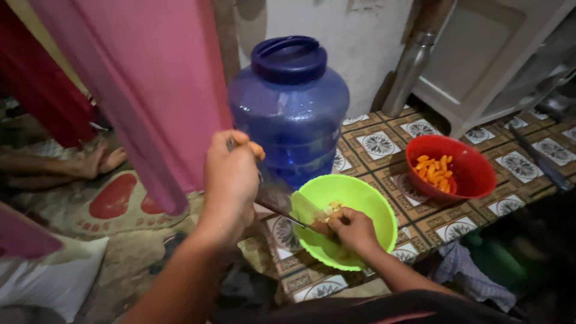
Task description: The person grates ginger pieces using a metal grater into a green bowl. They pick up ginger from the bowl, grate it, and continue the process with multiple pieces.
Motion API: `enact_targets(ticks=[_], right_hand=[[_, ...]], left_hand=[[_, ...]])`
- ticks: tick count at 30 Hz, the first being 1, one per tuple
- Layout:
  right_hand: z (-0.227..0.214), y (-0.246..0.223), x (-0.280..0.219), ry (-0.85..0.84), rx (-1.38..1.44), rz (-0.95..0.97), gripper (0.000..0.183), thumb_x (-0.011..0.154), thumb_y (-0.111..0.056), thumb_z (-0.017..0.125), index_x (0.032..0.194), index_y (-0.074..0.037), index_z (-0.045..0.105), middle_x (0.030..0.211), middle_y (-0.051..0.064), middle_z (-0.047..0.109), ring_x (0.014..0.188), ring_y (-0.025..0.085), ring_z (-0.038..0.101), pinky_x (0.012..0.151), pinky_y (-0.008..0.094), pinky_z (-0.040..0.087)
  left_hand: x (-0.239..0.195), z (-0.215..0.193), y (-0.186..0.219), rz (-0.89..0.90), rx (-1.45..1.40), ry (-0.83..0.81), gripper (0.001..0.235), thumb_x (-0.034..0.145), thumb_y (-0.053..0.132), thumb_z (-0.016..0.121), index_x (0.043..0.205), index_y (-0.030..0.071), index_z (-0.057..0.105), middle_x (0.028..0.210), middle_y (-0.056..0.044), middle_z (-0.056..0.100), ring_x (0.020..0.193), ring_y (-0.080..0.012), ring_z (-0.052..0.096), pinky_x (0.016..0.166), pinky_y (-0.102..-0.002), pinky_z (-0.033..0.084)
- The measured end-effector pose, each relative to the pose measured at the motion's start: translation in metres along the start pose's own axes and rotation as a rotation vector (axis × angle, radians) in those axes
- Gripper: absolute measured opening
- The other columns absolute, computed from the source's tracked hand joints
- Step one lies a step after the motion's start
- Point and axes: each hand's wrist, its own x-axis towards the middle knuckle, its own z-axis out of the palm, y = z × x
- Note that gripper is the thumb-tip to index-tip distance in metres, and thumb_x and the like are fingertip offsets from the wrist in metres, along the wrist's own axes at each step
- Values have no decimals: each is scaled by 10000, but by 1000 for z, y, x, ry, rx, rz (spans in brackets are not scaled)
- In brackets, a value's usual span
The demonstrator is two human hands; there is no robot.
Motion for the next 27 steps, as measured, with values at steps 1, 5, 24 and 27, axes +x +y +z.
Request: enact_targets(ticks=[1,5,24,27], right_hand=[[-10,9,8,-24,14,28,161,836,-224,765,912,-83,782,820,47,781,714,119,720,706,309,562],[-47,51,41,-82,98,73,154,849,-211,762,891,-64,772,798,41,776,706,127,706,691,317,571],[-78,124,178,-339,398,173,83,876,-123,681,840,-52,706,765,44,682,647,159,611,594,366,515],[-79,126,185,-326,293,-9,110,867,-161,716,833,-57,728,755,50,734,664,128,654,655,302,532]], left_hand=[[-1,7,-7,3,-18,-3,216,839,-14,474,1022,82,535,845,-62,618,657,-123,495,567,-273,383],[1,50,-37,102,-71,18,207,841,-16,499,1025,75,531,873,-51,634,709,-112,526,615,-254,408],[46,185,-43,233,106,122,81,805,44,544,877,36,580,787,-84,656,739,-176,620,667,-283,477],[51,190,-43,208,86,147,98,755,19,552,847,32,583,776,-91,656,729,-184,629,677,-296,492]])
